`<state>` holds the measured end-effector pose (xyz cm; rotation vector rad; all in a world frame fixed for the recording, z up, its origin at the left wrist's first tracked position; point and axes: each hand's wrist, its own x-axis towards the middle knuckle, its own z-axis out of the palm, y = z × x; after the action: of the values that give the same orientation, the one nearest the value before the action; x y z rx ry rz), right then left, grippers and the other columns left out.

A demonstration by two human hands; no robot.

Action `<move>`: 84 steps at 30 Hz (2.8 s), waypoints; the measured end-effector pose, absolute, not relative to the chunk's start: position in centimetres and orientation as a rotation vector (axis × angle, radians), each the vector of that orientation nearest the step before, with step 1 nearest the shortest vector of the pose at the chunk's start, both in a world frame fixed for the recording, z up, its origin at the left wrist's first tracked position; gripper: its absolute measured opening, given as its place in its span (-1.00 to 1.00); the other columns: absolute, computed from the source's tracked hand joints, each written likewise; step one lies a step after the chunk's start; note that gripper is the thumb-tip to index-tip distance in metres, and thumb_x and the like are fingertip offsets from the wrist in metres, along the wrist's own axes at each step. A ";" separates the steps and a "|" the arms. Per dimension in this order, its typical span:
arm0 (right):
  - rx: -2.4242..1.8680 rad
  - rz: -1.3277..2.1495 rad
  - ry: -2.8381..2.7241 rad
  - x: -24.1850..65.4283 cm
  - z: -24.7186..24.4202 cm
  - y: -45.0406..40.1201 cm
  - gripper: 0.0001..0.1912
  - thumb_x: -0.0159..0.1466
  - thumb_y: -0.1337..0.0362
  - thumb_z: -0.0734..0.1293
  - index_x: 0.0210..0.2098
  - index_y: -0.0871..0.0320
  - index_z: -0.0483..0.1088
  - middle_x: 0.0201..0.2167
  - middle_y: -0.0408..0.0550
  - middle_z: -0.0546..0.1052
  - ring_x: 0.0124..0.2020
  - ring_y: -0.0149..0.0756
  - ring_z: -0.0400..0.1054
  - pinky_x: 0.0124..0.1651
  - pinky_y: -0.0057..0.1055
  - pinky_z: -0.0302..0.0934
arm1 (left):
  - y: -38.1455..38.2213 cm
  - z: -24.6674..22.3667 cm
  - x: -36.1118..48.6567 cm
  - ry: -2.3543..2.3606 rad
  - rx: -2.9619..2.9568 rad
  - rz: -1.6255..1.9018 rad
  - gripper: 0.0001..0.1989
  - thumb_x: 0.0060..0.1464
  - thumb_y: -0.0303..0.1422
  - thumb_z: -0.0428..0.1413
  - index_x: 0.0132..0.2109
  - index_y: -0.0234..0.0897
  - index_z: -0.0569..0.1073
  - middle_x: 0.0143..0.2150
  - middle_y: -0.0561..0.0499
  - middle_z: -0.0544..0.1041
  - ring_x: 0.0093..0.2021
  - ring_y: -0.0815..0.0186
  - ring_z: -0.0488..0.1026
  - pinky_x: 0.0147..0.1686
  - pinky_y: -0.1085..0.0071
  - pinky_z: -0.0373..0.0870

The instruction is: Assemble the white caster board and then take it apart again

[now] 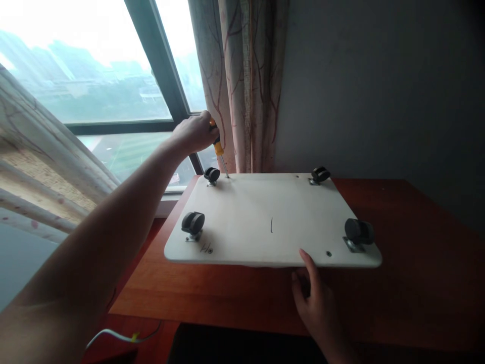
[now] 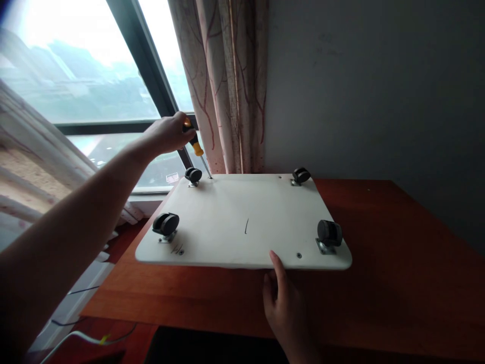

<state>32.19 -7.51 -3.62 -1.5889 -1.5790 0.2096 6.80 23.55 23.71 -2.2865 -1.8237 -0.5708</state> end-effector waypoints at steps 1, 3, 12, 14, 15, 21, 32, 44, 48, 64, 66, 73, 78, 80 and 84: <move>-1.592 0.212 -1.580 32.2 -3.6 -7.5 -0.49 0.44 0.18 0.19 0.34 0.17 0.20 -0.11 0.10 0.65 -0.19 -0.15 0.62 -0.16 -0.34 0.53 | 23.3 23.7 6.9 -1.805 -2.218 -0.563 -0.63 0.13 -0.08 0.13 -0.01 -0.18 0.53 -0.21 -0.16 0.57 -0.13 -0.07 0.54 -0.18 0.13 0.39; -1.599 0.215 -1.586 32.2 -3.6 -7.5 -0.48 0.44 0.17 0.18 0.34 0.18 0.19 -0.11 0.11 0.65 -0.19 -0.15 0.62 -0.18 -0.34 0.53 | 22.9 23.8 7.1 -1.783 -2.135 -0.563 -0.61 0.12 0.01 0.13 -0.09 -0.17 0.56 -0.25 -0.17 0.56 -0.08 -0.12 0.51 -0.15 0.11 0.37; -1.607 0.177 -1.597 32.2 -3.7 -7.5 -0.50 0.44 0.20 0.18 0.34 0.18 0.20 -0.11 0.10 0.65 -0.19 -0.15 0.62 -0.17 -0.34 0.53 | 23.6 23.5 7.1 -1.718 -2.356 -0.770 -0.60 0.10 -0.21 0.16 0.08 -0.17 0.49 -0.07 -0.15 0.59 -0.08 0.00 0.52 -0.11 0.15 0.40; -1.606 0.179 -1.593 32.2 -3.7 -7.5 -0.50 0.44 0.20 0.18 0.33 0.18 0.21 -0.12 0.09 0.65 -0.20 -0.16 0.62 -0.18 -0.35 0.53 | 23.4 23.3 7.1 -1.734 -2.322 -0.748 -0.64 0.13 -0.20 0.14 0.06 -0.16 0.50 -0.09 -0.15 0.59 -0.08 -0.03 0.53 -0.13 0.13 0.40; -1.605 0.180 -1.591 32.2 -3.7 -7.5 -0.50 0.44 0.21 0.18 0.33 0.18 0.21 -0.12 0.08 0.66 -0.21 -0.16 0.62 -0.18 -0.35 0.53 | 23.2 23.3 7.0 -1.733 -2.291 -0.728 -0.66 0.13 -0.17 0.14 0.03 -0.14 0.52 -0.10 -0.15 0.59 -0.08 -0.05 0.53 -0.13 0.11 0.40; -1.612 0.170 -1.591 32.2 -3.5 -7.6 -0.49 0.44 0.20 0.18 0.33 0.18 0.20 -0.13 0.10 0.66 -0.19 -0.14 0.62 -0.20 -0.35 0.53 | 23.4 23.1 6.7 -1.662 -2.241 -0.750 -0.65 0.12 -0.11 0.17 0.03 -0.05 0.55 -0.07 -0.10 0.62 -0.07 -0.01 0.53 -0.10 0.12 0.40; -1.633 0.161 -1.593 32.1 -3.3 -7.7 -0.50 0.44 0.18 0.18 0.32 0.18 0.23 -0.15 0.10 0.66 -0.20 -0.12 0.62 -0.20 -0.33 0.54 | 23.2 22.7 6.9 -1.612 -2.273 -0.902 -0.67 0.19 -0.10 0.09 0.01 -0.05 0.58 -0.01 -0.07 0.58 -0.03 0.10 0.50 -0.07 0.25 0.38; -1.612 0.157 -1.600 32.0 -3.1 -7.7 -0.50 0.43 0.19 0.17 0.32 0.17 0.21 -0.13 0.10 0.66 -0.18 -0.15 0.62 -0.18 -0.36 0.53 | 22.4 22.7 7.3 -1.621 -2.206 -0.815 -0.66 0.16 -0.11 0.12 0.05 0.01 0.54 0.01 -0.06 0.59 -0.04 0.03 0.50 -0.10 0.18 0.36; -1.626 0.143 -1.602 32.0 -3.1 -7.7 -0.50 0.44 0.19 0.17 0.33 0.17 0.20 -0.12 0.10 0.65 -0.18 -0.14 0.62 -0.18 -0.36 0.53 | 23.0 22.6 7.1 -1.649 -2.297 -0.873 -0.58 0.13 -0.16 0.15 0.15 -0.01 0.48 0.01 -0.05 0.59 -0.03 0.06 0.51 -0.07 0.23 0.39; -1.612 0.166 -1.591 32.0 -3.2 -7.9 -0.49 0.43 0.21 0.19 0.34 0.17 0.21 -0.08 0.10 0.65 -0.16 -0.15 0.61 -0.17 -0.36 0.53 | 23.6 22.6 6.8 -1.655 -2.387 -1.003 -0.52 0.08 -0.19 0.22 0.16 -0.09 0.46 -0.03 -0.09 0.61 -0.11 0.11 0.55 -0.12 0.21 0.46; -1.609 0.166 -1.594 32.1 -3.3 -7.9 -0.49 0.43 0.22 0.19 0.34 0.17 0.21 -0.08 0.09 0.65 -0.18 -0.16 0.62 -0.17 -0.36 0.53 | 24.0 22.4 6.7 -1.678 -2.494 -1.059 -0.52 0.11 -0.28 0.16 0.20 -0.12 0.42 -0.04 -0.10 0.60 -0.23 0.19 0.56 -0.22 0.27 0.49; -1.616 0.152 -1.597 32.1 -3.5 -7.8 -0.49 0.43 0.21 0.20 0.33 0.17 0.21 -0.12 0.09 0.65 -0.22 -0.16 0.62 -0.19 -0.34 0.53 | 23.6 22.4 6.7 -1.602 -2.321 -0.919 -0.67 0.14 -0.18 0.16 0.05 0.00 0.54 -0.03 -0.05 0.59 -0.01 0.06 0.52 -0.06 0.19 0.43; -1.595 0.145 -1.606 32.1 -3.4 -7.8 -0.49 0.44 0.23 0.19 0.35 0.17 0.19 -0.07 0.10 0.64 -0.19 -0.16 0.62 -0.20 -0.37 0.53 | 24.1 22.9 6.5 -1.648 -2.297 -0.859 -0.61 0.11 -0.13 0.18 0.09 -0.01 0.53 -0.05 -0.05 0.60 -0.04 0.03 0.51 -0.04 0.16 0.39; -1.595 0.143 -1.603 32.1 -3.4 -7.7 -0.49 0.44 0.23 0.19 0.34 0.17 0.19 -0.06 0.10 0.64 -0.20 -0.16 0.62 -0.22 -0.38 0.52 | 24.4 22.9 6.5 -1.657 -2.358 -0.867 -0.55 0.11 -0.20 0.17 0.16 -0.06 0.49 -0.04 -0.05 0.60 -0.05 0.08 0.51 -0.05 0.21 0.39; -1.616 0.157 -1.604 32.1 -3.3 -7.6 -0.49 0.43 0.22 0.19 0.34 0.17 0.20 -0.12 0.08 0.66 -0.18 -0.14 0.62 -0.23 -0.37 0.53 | 24.5 22.8 6.7 -1.684 -2.365 -0.811 -0.56 0.13 -0.23 0.13 0.17 -0.09 0.46 -0.02 -0.06 0.60 -0.04 0.08 0.50 -0.08 0.23 0.38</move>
<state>32.09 -7.62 -3.34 -1.6159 -1.6044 0.1568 6.74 24.53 22.81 -2.3650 -1.6843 -0.8114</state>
